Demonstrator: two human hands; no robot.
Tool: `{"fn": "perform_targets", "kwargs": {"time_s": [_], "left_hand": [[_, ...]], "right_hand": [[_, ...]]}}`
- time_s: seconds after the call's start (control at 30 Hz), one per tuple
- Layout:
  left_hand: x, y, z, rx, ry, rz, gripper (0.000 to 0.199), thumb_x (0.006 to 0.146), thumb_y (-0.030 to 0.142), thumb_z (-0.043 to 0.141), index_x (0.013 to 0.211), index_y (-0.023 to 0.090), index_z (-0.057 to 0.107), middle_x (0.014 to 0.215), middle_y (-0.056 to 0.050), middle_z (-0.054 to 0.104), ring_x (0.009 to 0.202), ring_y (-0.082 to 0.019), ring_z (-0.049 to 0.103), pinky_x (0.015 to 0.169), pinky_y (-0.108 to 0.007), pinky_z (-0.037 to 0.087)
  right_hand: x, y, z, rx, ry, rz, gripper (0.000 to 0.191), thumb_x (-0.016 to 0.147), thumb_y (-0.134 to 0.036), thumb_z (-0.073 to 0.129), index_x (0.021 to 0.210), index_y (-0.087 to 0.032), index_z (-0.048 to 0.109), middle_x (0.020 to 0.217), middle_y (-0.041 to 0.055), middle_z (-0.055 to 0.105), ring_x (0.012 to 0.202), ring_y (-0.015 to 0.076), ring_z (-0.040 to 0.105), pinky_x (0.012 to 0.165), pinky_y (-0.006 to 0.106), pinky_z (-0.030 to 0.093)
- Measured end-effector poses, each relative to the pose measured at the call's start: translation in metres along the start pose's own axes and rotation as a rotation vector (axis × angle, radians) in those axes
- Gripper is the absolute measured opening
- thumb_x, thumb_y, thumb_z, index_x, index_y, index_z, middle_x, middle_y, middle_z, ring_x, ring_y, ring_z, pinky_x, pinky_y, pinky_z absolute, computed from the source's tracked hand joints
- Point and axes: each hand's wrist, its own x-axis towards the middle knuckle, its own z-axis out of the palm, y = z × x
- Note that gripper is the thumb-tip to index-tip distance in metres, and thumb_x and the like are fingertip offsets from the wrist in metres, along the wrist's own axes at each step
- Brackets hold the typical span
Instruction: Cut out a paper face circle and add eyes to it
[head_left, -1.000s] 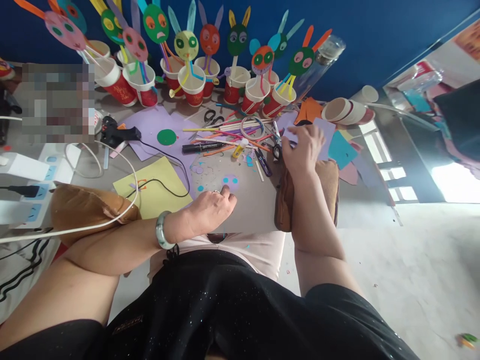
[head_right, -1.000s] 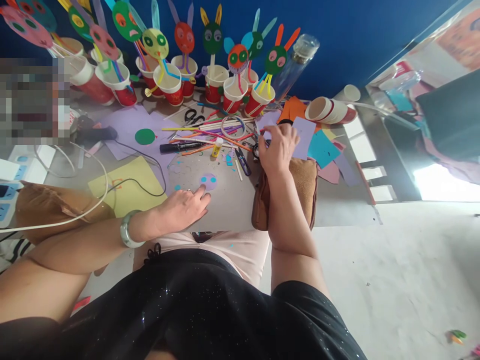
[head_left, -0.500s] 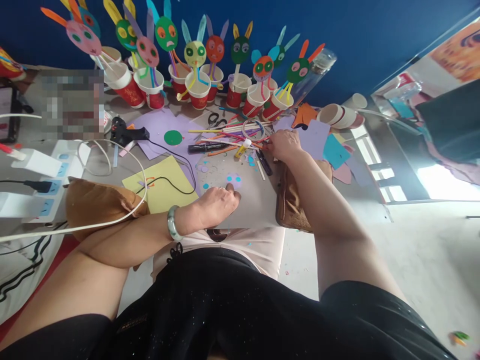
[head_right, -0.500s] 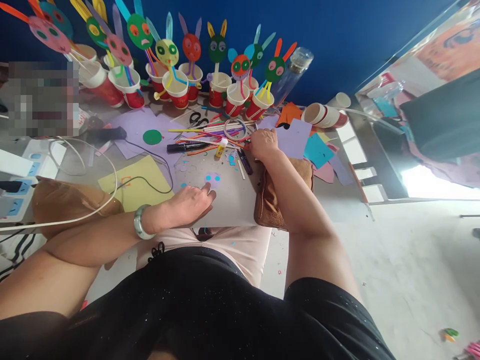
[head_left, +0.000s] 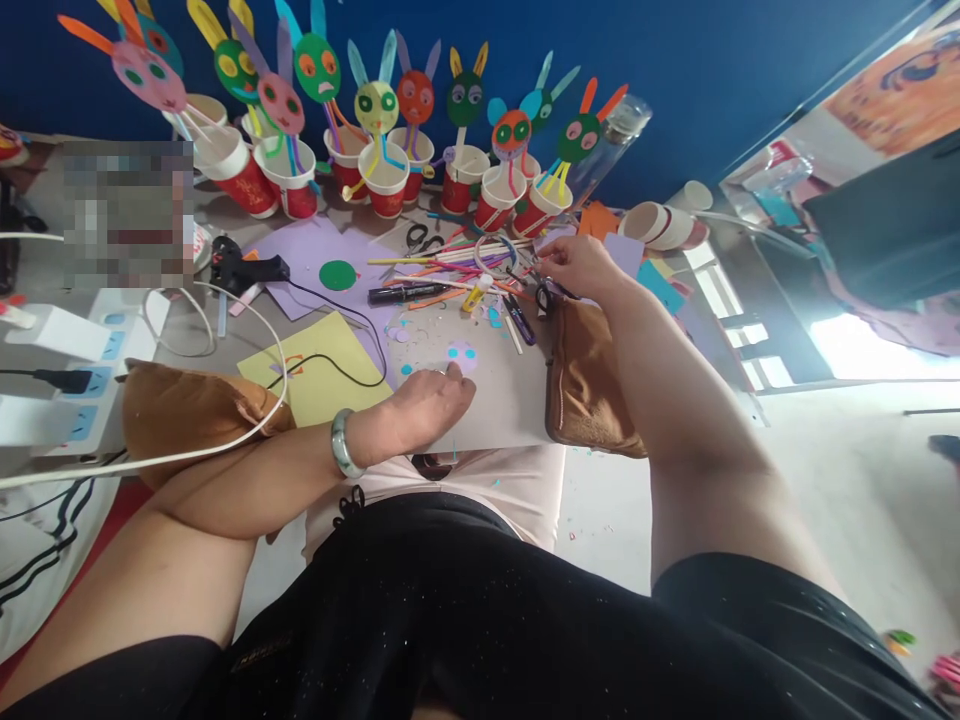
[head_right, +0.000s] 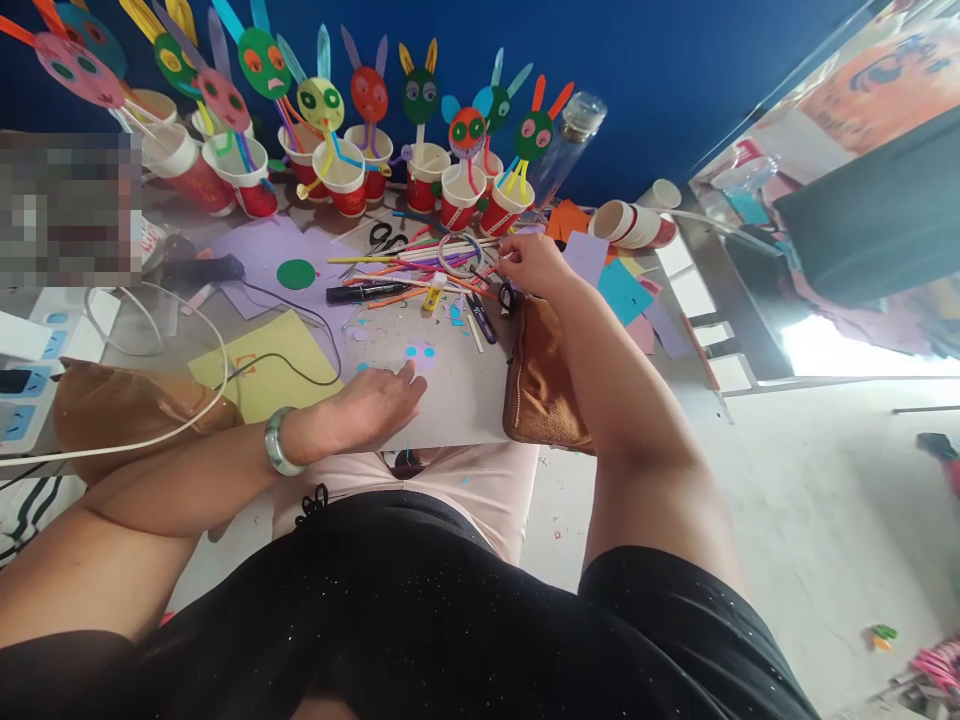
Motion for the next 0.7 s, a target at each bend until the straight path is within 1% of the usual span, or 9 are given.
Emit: {"fn": "perform_targets", "kwargs": {"time_s": [0.1, 0.17, 0.2, 0.3, 0.4, 0.47, 0.53, 0.63, 0.7], "left_hand": [[0.000, -0.001, 0.005, 0.024, 0.023, 0.013, 0.030, 0.102, 0.011, 0.050, 0.124, 0.005, 0.068, 0.143, -0.032, 0.066, 0.089, -0.028, 0.079, 0.065, -0.034, 0.055], [0.001, -0.002, 0.008, 0.033, 0.025, 0.019, 0.031, 0.103, 0.012, 0.050, 0.128, 0.004, 0.067, 0.148, -0.033, 0.063, 0.091, -0.030, 0.080, 0.066, -0.036, 0.057], [0.002, -0.002, 0.008, 0.033, 0.019, 0.016, 0.032, 0.103, 0.012, 0.049, 0.129, 0.004, 0.067, 0.148, -0.034, 0.063, 0.091, -0.031, 0.080, 0.066, -0.037, 0.058], [0.003, -0.001, 0.006, 0.020, -0.019, -0.009, 0.031, 0.104, 0.012, 0.048, 0.128, 0.004, 0.067, 0.142, -0.033, 0.065, 0.092, -0.032, 0.080, 0.068, -0.039, 0.059], [0.004, 0.000, 0.002, 0.015, -0.042, -0.020, 0.032, 0.105, 0.012, 0.046, 0.128, 0.005, 0.067, 0.142, -0.032, 0.065, 0.094, -0.033, 0.080, 0.070, -0.040, 0.060], [0.003, 0.001, -0.002, 0.009, -0.062, -0.023, 0.032, 0.106, 0.013, 0.046, 0.129, 0.005, 0.067, 0.142, -0.031, 0.065, 0.096, -0.033, 0.081, 0.072, -0.041, 0.061], [0.002, 0.001, -0.004, 0.003, -0.074, -0.027, 0.032, 0.107, 0.014, 0.045, 0.129, 0.006, 0.067, 0.142, -0.030, 0.065, 0.097, -0.033, 0.081, 0.075, -0.042, 0.062], [0.002, 0.002, -0.006, 0.001, -0.075, -0.037, 0.032, 0.108, 0.015, 0.044, 0.129, 0.006, 0.067, 0.140, -0.028, 0.065, 0.096, -0.033, 0.081, 0.076, -0.044, 0.064], [0.001, 0.002, -0.006, 0.004, -0.068, -0.039, 0.032, 0.108, 0.015, 0.044, 0.127, 0.007, 0.067, 0.139, -0.027, 0.066, 0.095, -0.033, 0.081, 0.076, -0.045, 0.065]], "right_hand": [[-0.001, 0.013, 0.004, -0.084, -0.037, 0.039, 0.029, 0.094, -0.022, 0.069, 0.116, -0.007, 0.080, 0.110, 0.0167, 0.080, 0.089, 0.0192, 0.062, 0.079, 0.032, 0.040], [-0.004, 0.023, 0.010, -0.125, -0.081, 0.057, 0.021, 0.086, -0.028, 0.078, 0.099, -0.012, 0.082, 0.103, 0.0145, 0.080, 0.087, 0.0233, 0.063, 0.076, 0.034, 0.041], [-0.005, 0.029, 0.013, -0.138, -0.095, 0.053, 0.021, 0.083, -0.033, 0.080, 0.096, -0.016, 0.082, 0.102, 0.0124, 0.080, 0.088, 0.0249, 0.065, 0.075, 0.034, 0.041], [-0.012, 0.044, 0.025, -0.167, -0.055, 0.033, 0.032, 0.085, -0.043, 0.075, 0.109, -0.022, 0.079, 0.105, 0.0102, 0.080, 0.095, 0.0299, 0.068, 0.077, 0.037, 0.045], [-0.022, 0.053, 0.033, -0.127, -0.035, 0.035, 0.061, 0.081, -0.058, 0.078, 0.129, -0.021, 0.072, 0.109, 0.0122, 0.078, 0.098, 0.0338, 0.069, 0.081, 0.040, 0.049], [-0.032, 0.054, 0.037, -0.135, -0.026, 0.016, 0.082, 0.073, -0.062, 0.084, 0.140, -0.020, 0.065, 0.120, 0.0159, 0.075, 0.105, 0.0377, 0.069, 0.085, 0.044, 0.052], [-0.042, 0.054, 0.041, -0.175, -0.011, 0.020, 0.091, 0.070, -0.053, 0.085, 0.148, -0.017, 0.058, 0.133, 0.0210, 0.069, 0.115, 0.0424, 0.067, 0.090, 0.048, 0.053], [-0.055, 0.056, 0.045, -0.164, 0.011, 0.044, 0.084, 0.073, -0.033, 0.077, 0.150, -0.012, 0.054, 0.135, 0.0249, 0.065, 0.116, 0.0447, 0.066, 0.093, 0.051, 0.053], [-0.061, 0.060, 0.047, -0.143, 0.035, 0.050, 0.077, 0.074, -0.027, 0.072, 0.147, -0.011, 0.055, 0.132, 0.0256, 0.065, 0.112, 0.0444, 0.066, 0.090, 0.052, 0.053]]}}
